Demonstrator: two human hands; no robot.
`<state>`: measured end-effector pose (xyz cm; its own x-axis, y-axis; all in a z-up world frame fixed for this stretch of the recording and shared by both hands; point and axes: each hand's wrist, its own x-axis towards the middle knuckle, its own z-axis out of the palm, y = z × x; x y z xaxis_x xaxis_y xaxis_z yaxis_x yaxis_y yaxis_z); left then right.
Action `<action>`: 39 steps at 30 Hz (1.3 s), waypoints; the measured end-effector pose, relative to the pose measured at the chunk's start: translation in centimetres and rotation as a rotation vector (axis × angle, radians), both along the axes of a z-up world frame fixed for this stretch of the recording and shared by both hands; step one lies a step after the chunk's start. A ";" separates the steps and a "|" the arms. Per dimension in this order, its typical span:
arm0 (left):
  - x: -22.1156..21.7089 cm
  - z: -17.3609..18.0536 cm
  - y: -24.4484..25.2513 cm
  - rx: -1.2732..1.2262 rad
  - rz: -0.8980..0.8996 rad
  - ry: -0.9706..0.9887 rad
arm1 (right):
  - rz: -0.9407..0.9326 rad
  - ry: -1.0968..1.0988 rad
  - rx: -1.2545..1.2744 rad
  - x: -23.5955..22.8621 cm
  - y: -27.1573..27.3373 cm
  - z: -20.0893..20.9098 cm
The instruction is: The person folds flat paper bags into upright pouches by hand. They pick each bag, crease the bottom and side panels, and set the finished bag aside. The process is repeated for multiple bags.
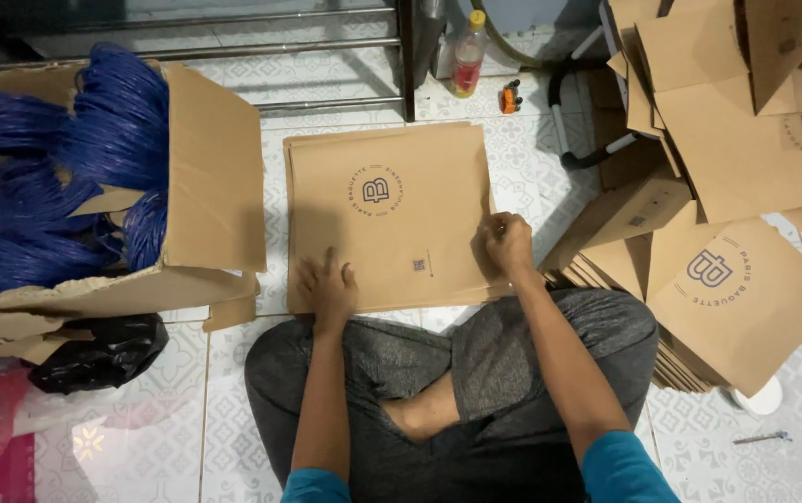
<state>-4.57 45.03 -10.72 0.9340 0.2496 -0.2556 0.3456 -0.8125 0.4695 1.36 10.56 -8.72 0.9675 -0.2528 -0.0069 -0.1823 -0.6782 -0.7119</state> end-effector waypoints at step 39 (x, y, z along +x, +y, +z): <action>1.2 8.5 5.0 -0.908 0.396 -0.335 | -0.039 -0.064 0.843 -1.2 -2.7 5.1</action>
<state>-3.36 50.00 -2.17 0.8851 0.3967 -0.2433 0.2496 0.0364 0.9677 0.21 7.84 -3.62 0.9631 -0.2211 -0.1537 -0.1366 0.0907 -0.9865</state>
